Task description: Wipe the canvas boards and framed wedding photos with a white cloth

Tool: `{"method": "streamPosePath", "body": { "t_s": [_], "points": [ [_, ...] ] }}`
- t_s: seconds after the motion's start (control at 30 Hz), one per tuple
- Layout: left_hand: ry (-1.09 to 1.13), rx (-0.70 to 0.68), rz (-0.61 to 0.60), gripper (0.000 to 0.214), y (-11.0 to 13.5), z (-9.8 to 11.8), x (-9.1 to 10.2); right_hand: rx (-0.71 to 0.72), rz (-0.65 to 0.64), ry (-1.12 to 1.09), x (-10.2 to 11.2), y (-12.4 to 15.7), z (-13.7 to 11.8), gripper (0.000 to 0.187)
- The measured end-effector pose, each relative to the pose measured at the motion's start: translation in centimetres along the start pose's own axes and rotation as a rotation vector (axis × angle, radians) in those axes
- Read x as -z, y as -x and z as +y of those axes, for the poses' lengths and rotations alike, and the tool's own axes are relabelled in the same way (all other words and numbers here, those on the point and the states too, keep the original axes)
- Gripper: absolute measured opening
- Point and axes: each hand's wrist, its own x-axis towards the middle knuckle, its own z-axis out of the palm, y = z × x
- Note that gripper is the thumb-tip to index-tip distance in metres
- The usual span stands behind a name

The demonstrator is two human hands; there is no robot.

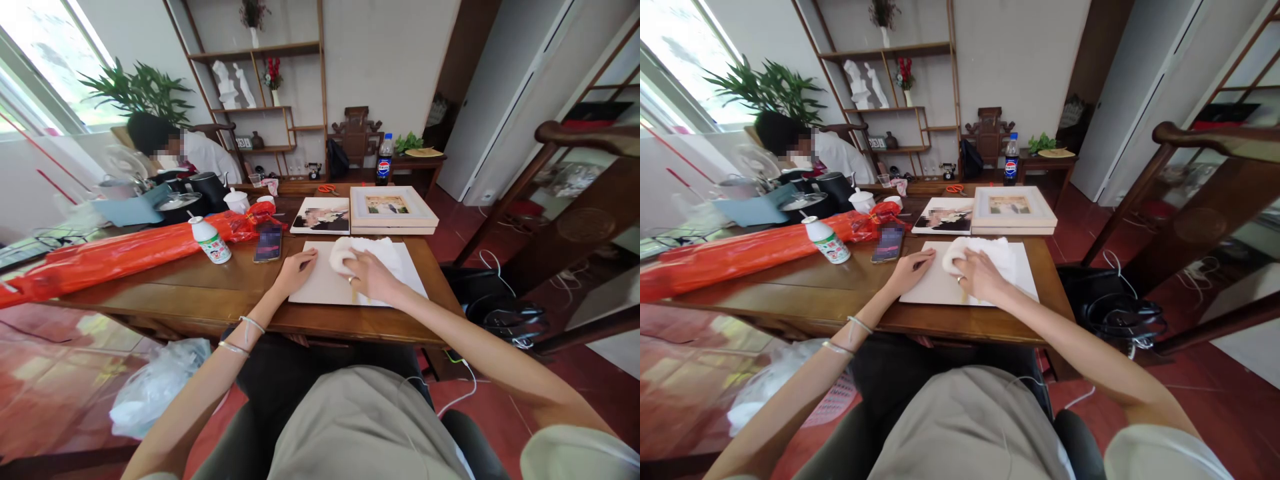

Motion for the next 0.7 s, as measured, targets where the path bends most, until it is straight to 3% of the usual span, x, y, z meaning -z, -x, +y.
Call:
{"method": "streamPosePath", "body": {
  "t_s": [0.1, 0.17, 0.33, 0.43, 0.53, 0.7],
  "points": [
    [0.005, 0.007, -0.003, 0.032, 0.0, 0.0, 0.0, -0.04, 0.017, 0.073, -1.0, -2.4, 0.6, 0.03],
    [0.008, 0.013, 0.002, 0.032, 0.0, 0.0, 0.0, -0.019, -0.013, 0.106, -1.7, -2.6, -0.4, 0.031],
    [0.04, -0.007, -0.024, 0.033, 0.1, -0.1, 0.2, 0.228, -0.025, 0.068, -2.1, 1.1, -5.3, 0.032],
    [0.067, 0.0, -0.037, 0.034, 0.1, -0.1, 0.4, 0.287, -0.031, 0.028, -1.7, 2.8, -6.8, 0.032],
    [0.074, 0.01, -0.034, 0.033, 0.0, 0.2, 0.4, 0.233, -0.036, 0.01, -1.4, 1.4, -5.3, 0.032],
    [0.04, 0.033, -0.029, 0.029, -0.1, 0.4, 0.3, 0.008, -0.035, 0.105, -1.3, -3.4, -2.4, 0.033]
  ]
}}
